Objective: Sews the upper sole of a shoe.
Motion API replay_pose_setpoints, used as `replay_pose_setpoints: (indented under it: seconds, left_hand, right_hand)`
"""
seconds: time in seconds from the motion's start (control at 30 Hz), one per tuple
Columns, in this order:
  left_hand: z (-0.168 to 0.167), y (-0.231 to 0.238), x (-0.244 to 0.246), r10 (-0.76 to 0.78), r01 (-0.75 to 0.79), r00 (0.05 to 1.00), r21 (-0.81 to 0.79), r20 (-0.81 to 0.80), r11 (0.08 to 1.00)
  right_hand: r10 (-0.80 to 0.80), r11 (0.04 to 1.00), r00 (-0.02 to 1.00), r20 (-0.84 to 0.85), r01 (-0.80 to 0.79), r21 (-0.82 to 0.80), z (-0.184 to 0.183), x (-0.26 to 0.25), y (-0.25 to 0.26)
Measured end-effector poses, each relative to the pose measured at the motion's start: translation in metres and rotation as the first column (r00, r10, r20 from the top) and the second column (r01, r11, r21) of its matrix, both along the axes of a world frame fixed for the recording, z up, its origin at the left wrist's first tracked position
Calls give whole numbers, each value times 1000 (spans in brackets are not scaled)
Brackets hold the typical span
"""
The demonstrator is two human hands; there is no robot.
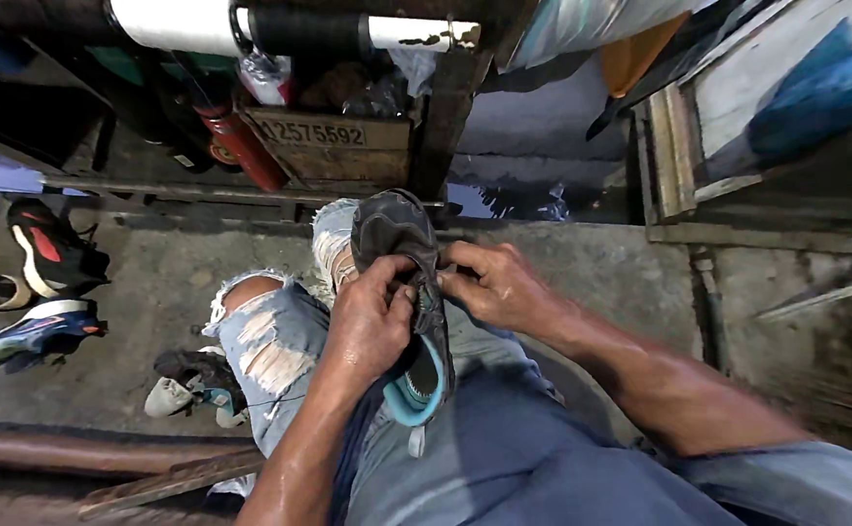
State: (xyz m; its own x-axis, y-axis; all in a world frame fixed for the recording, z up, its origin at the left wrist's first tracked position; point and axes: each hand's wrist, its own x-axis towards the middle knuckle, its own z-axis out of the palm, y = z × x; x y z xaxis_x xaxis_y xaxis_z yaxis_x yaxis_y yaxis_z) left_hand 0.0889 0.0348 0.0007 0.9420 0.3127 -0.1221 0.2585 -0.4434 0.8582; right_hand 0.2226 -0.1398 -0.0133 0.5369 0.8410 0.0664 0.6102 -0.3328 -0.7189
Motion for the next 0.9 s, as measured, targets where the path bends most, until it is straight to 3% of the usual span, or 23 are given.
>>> replay_pose_setpoints:
  seconds: [0.13,0.23,0.4,0.7,0.8,0.9]
  left_hand:
    - [-3,-6,4,-22,22,1000,52,-13,998]
    - [-4,-6,5,-38,39,999,48,-27,998]
    - [-5,-9,7,-5,6,1000,44,-20,999]
    - [-11,-11,9,-12,14,1000,101,-14,995]
    - [-12,-11,6,25,-26,1000,46,16,999]
    - [-11,-11,3,40,-41,998,11,55,999]
  right_hand:
    - [-101,990,994,35,104,-91,-9,-7,-5]
    - [-85,971,992,-98,61,-230,6,-5,0]
    - [-136,990,990,-24,135,-37,-13,-6,-8]
    - [-358,933,934,2,358,35,-33,37,-39]
    - [-331,940,927,-179,340,23,-27,33,-43]
    - [-170,942,802,-572,302,144,-16,32,-46]
